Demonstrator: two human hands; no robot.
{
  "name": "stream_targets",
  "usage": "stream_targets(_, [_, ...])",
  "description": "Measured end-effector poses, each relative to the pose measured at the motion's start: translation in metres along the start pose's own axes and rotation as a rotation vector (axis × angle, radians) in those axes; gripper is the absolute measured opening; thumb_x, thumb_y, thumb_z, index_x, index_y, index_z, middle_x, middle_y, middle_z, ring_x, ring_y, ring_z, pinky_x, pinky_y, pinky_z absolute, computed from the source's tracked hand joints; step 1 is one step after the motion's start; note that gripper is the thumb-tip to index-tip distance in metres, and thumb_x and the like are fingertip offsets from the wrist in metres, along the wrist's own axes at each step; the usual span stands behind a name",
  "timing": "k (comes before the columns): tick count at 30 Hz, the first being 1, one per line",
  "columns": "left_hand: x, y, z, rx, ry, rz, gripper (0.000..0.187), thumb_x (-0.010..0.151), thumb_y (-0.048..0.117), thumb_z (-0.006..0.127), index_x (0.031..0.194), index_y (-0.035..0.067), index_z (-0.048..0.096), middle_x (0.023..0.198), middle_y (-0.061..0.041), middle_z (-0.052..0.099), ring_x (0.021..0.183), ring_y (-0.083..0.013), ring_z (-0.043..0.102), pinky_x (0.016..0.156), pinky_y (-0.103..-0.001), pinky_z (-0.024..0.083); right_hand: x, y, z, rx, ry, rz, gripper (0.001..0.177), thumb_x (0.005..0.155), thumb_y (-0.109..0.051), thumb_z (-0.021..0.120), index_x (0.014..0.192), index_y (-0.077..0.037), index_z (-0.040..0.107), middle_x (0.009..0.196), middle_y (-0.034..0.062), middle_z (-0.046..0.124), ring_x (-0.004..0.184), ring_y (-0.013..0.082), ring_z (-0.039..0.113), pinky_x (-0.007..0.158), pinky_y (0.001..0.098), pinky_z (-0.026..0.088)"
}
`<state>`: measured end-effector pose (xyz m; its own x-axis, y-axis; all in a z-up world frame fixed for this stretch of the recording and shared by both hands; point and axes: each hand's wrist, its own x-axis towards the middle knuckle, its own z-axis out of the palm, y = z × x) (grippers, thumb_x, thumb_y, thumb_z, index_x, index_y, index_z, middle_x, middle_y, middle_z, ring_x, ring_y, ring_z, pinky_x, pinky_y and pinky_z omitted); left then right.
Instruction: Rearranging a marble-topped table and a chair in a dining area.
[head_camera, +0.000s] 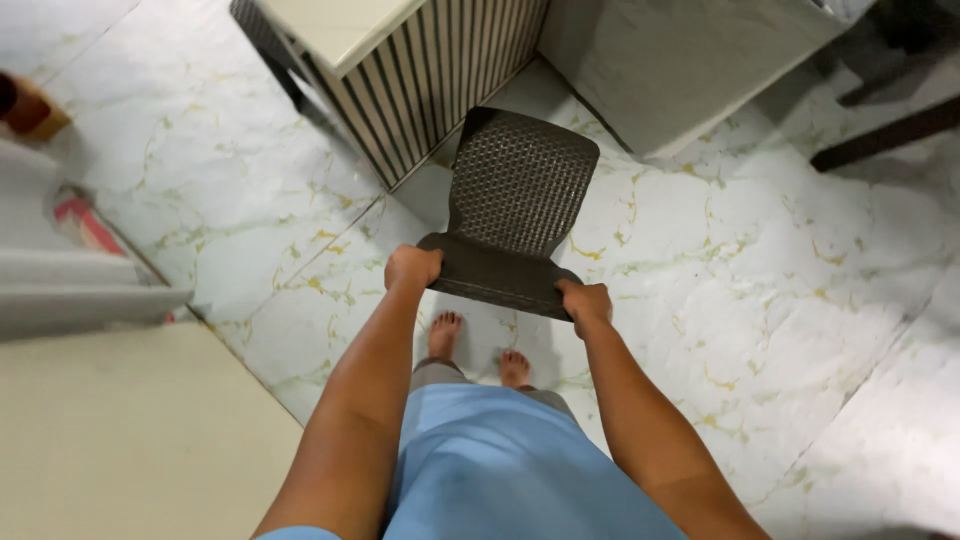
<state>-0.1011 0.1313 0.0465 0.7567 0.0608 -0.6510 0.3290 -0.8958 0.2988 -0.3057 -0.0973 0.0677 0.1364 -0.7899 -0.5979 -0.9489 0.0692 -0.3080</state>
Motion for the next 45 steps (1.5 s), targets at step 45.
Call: stream_targets(45, [-0.192,-0.219,0.214,-0.206,0.051,-0.242,0.061,0.093,0.054,0.066,0.118,-0.001,0.071,0.125,-0.025,0.069,0.119,-0.0402,0.066,0.099,-0.047,0.054,0.012,0.234,-0.014,0.405,-0.418,0.017,0.06,0.088,-0.021,0.076,0.143,-0.019,0.052,0.118,0.0088,0.064,0.098,0.0226,0.063,0.074,0.0417,0.056])
